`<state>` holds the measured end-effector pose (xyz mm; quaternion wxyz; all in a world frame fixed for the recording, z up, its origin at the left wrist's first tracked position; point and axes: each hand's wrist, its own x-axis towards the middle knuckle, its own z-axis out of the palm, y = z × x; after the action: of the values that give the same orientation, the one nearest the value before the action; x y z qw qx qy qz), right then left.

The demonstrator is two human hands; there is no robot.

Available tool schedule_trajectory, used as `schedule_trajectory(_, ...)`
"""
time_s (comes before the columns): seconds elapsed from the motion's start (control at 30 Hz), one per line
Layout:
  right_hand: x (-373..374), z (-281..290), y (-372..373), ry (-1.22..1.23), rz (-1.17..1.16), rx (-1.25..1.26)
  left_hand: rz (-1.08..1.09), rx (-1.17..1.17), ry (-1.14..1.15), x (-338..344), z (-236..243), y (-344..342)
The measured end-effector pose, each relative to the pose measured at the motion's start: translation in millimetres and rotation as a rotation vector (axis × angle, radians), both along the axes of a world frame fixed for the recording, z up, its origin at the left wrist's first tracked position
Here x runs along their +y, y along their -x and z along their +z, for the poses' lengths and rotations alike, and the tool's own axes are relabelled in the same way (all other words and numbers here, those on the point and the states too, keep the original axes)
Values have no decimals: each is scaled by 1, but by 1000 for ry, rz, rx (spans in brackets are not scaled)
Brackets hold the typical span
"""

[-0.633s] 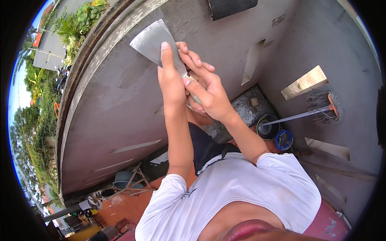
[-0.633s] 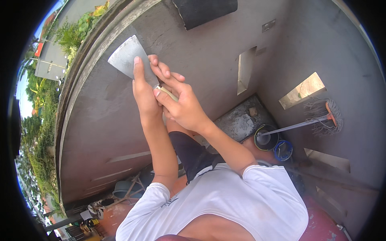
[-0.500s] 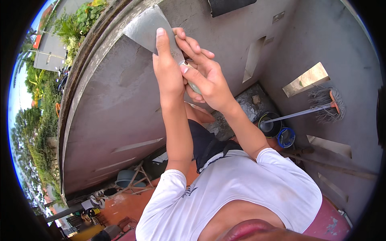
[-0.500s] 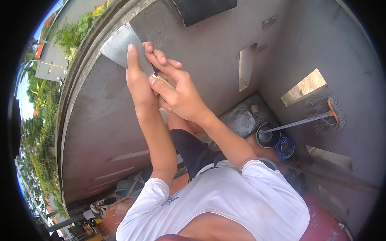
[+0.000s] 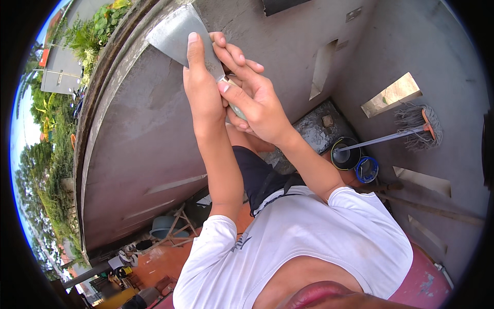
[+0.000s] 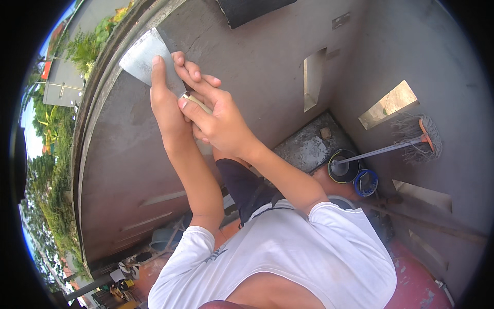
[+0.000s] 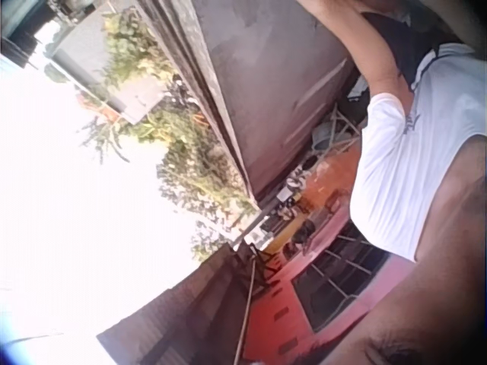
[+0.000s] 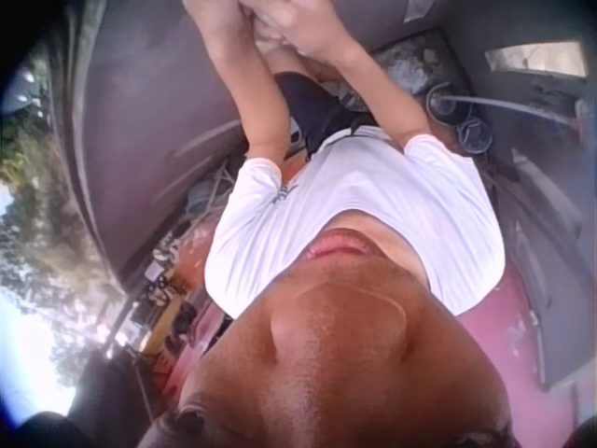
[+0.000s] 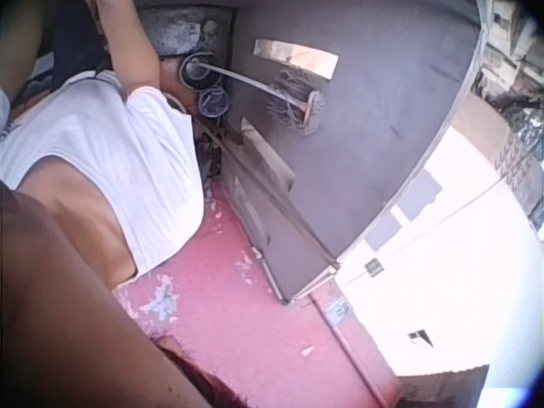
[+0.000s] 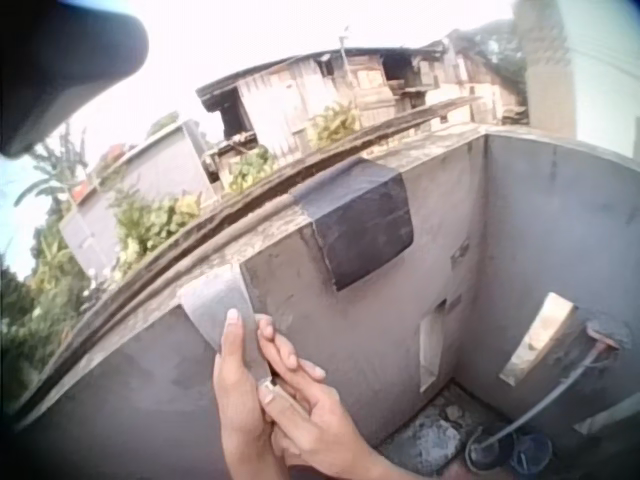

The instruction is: The person uses a trowel to smooth a concrete ceiling surface. They repeatedly scrape and level the wet concrete, moving the tool across different sections to create an even finish.

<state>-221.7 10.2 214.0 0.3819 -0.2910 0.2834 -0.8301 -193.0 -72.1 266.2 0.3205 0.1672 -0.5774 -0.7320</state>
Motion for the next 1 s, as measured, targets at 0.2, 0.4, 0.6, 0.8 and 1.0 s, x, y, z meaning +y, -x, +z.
schedule_trajectory(0.2,-1,-11,-4,5,-27,-23,-6,-62,49,-2,-10,0)
schedule_trajectory(0.4,-2,3,-2,20,-36,-27,-43,-33,2,-2,6,0)
schedule_trajectory(0.6,7,-14,-11,-31,-75,-27,-55,-68,-76,3,-16,-6)
schedule_trajectory(0.8,6,-35,0,-64,-40,85,-30,-73,-21,3,-33,-4)
schedule_trajectory(1.0,66,-176,-13,-490,-405,342,-34,-677,904,-1,-90,-34)
